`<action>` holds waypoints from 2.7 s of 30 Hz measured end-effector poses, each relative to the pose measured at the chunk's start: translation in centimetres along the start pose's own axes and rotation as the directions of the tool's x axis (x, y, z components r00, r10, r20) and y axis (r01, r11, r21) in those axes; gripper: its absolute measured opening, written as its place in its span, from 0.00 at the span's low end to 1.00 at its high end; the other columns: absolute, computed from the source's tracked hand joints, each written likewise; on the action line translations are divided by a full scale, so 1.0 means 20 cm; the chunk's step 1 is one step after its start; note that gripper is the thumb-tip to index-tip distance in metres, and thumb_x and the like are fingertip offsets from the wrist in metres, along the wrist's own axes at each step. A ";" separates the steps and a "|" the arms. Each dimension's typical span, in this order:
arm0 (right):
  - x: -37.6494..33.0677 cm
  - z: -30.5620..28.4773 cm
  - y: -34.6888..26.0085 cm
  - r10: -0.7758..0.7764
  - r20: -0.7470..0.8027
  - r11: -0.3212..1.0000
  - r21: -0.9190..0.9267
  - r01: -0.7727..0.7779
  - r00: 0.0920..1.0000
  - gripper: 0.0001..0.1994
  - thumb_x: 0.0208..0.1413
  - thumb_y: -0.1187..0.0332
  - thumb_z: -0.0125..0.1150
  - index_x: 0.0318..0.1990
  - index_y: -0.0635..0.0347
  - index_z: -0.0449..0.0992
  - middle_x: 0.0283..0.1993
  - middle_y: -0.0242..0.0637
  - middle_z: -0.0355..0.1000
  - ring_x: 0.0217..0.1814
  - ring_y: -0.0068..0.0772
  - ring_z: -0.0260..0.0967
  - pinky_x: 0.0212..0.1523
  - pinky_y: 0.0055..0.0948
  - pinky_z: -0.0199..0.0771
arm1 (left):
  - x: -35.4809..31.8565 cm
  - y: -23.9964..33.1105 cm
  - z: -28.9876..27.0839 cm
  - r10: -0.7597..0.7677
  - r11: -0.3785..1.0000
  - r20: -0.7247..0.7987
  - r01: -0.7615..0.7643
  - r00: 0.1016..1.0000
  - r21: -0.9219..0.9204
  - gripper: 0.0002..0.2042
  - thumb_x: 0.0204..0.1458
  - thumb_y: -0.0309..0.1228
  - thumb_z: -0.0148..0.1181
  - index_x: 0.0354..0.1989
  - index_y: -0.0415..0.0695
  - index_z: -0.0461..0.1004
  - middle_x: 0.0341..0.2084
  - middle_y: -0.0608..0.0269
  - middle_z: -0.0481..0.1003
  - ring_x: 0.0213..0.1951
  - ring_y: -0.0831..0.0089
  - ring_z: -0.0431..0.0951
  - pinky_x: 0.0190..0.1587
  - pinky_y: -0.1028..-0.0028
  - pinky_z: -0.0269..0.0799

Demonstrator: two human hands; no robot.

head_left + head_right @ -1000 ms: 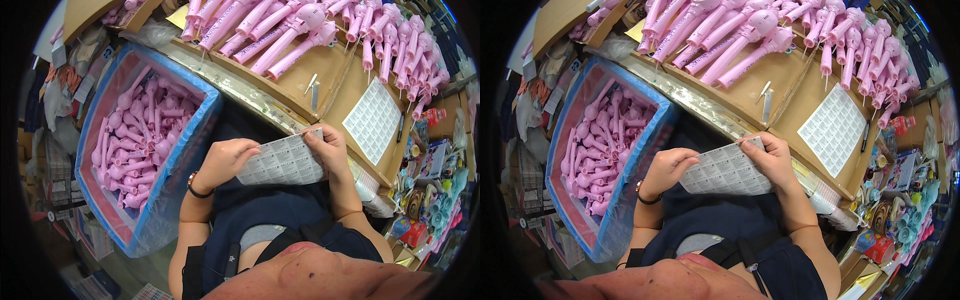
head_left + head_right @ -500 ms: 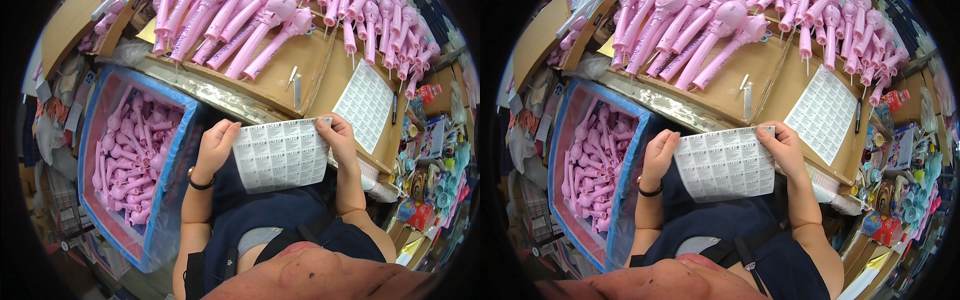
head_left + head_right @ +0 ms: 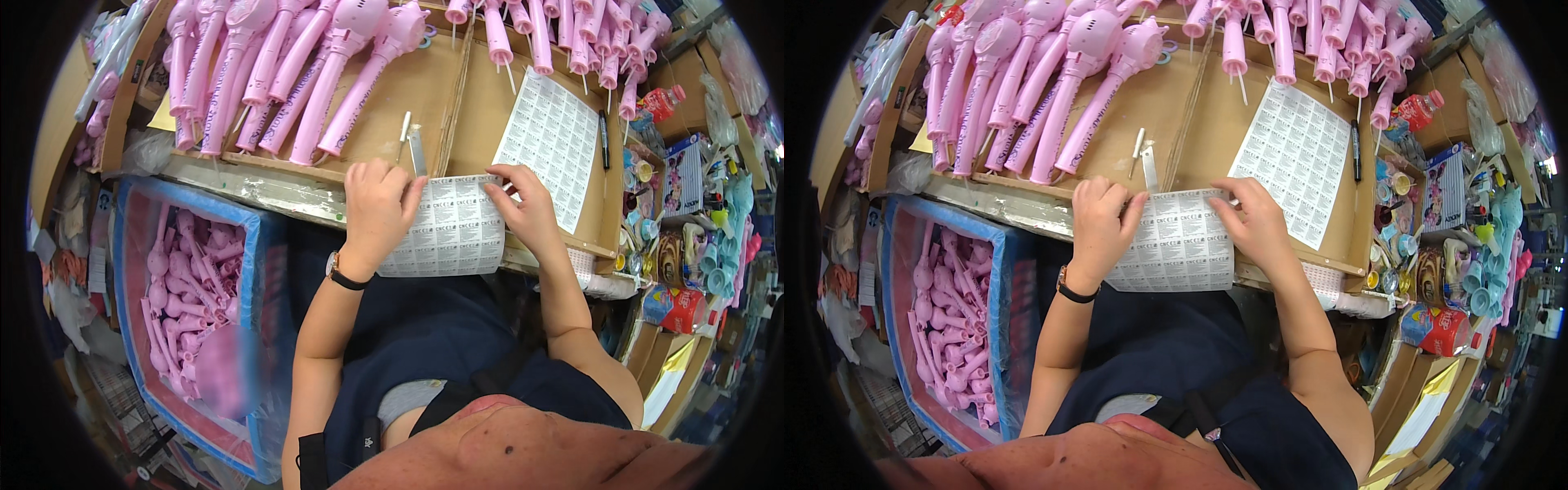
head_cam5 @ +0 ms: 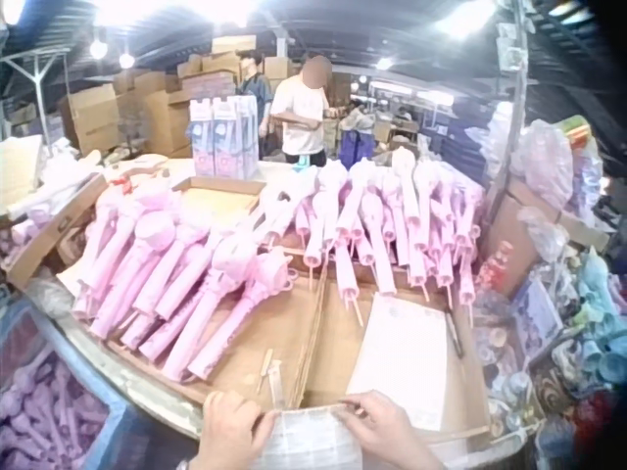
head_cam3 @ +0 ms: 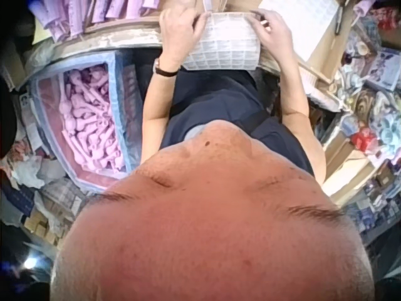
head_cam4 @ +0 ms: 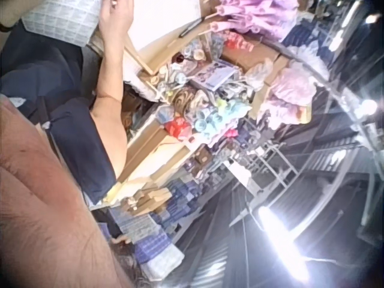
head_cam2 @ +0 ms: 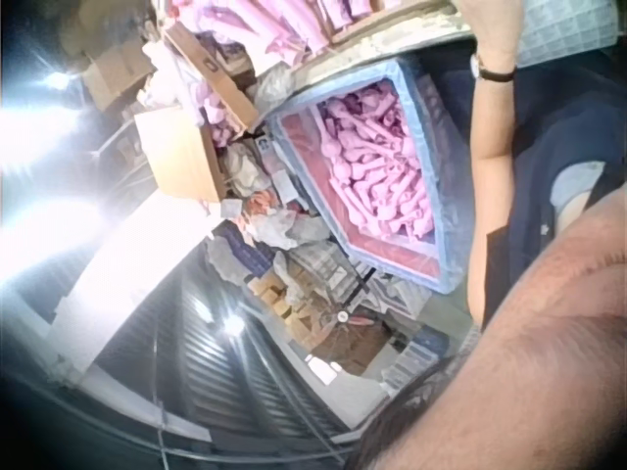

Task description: The person repeatedly picks up pink plastic wands from a bin, wipes them with a cloth, inserts a small crown piece, and marks the wand with a black marker. They then place the finished wands into a cardboard box. The process is repeated for multiple wands.

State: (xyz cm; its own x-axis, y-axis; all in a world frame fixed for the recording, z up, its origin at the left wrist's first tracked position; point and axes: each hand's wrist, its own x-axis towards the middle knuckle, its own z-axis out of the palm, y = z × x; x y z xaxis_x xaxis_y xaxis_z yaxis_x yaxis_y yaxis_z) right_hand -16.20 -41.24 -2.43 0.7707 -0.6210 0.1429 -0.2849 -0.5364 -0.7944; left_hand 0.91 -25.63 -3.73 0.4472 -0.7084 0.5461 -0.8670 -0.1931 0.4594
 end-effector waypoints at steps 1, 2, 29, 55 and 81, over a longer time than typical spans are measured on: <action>0.01 0.00 0.00 -0.148 -0.048 0.981 -0.134 0.140 0.988 0.12 0.52 0.73 0.64 0.44 0.62 0.78 0.44 0.40 0.72 0.45 0.37 0.71 0.44 0.29 0.72 | 0.01 -0.01 0.01 -0.024 1.000 0.015 0.024 1.000 -0.003 0.11 0.48 0.32 0.65 0.21 0.43 0.69 0.25 0.60 0.68 0.34 0.59 0.67 0.44 0.61 0.61; 0.02 0.00 0.00 -0.200 -0.056 0.962 -0.202 0.185 0.978 0.12 0.51 0.74 0.64 0.44 0.62 0.78 0.45 0.41 0.72 0.47 0.39 0.70 0.46 0.31 0.71 | 0.01 -0.02 0.03 -0.023 1.000 0.018 0.023 1.000 -0.004 0.11 0.48 0.32 0.65 0.21 0.44 0.69 0.25 0.61 0.67 0.33 0.60 0.67 0.44 0.61 0.60; 0.10 0.04 0.01 -0.519 -0.051 0.763 -0.478 0.436 0.853 0.09 0.39 0.76 0.70 0.31 0.58 0.80 0.42 0.36 0.74 0.47 0.43 0.71 0.44 0.36 0.73 | 0.02 -0.03 0.07 -0.104 0.994 0.061 0.106 0.993 -0.017 0.12 0.51 0.32 0.62 0.20 0.43 0.67 0.19 0.62 0.66 0.27 0.61 0.67 0.41 0.65 0.58; 0.08 -0.08 0.09 -0.502 0.027 0.827 -0.276 0.489 0.865 0.09 0.39 0.74 0.72 0.29 0.55 0.79 0.46 0.38 0.73 0.52 0.44 0.69 0.50 0.38 0.71 | 0.04 -0.02 0.09 -0.110 0.994 0.034 0.111 0.993 -0.025 0.13 0.51 0.31 0.62 0.20 0.42 0.66 0.19 0.60 0.66 0.27 0.58 0.67 0.41 0.64 0.59; 0.13 0.08 0.17 -0.648 -0.045 0.733 -0.308 0.607 0.760 0.19 0.53 0.84 0.61 0.54 0.71 0.72 0.41 0.45 0.74 0.43 0.39 0.72 0.44 0.33 0.77 | 0.02 0.02 0.19 -0.208 0.978 0.005 0.208 0.978 0.027 0.09 0.37 0.38 0.60 0.13 0.47 0.75 0.15 0.58 0.72 0.23 0.62 0.73 0.35 0.63 0.61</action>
State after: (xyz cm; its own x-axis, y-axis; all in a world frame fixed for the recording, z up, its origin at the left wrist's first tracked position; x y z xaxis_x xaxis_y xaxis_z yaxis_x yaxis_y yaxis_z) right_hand -14.19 -43.79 -5.71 0.7448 -0.1498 0.6502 0.0837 -0.9458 -0.3138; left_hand -0.15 -28.52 -5.92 0.6168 -0.6561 0.4348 -0.7606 -0.3546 0.5437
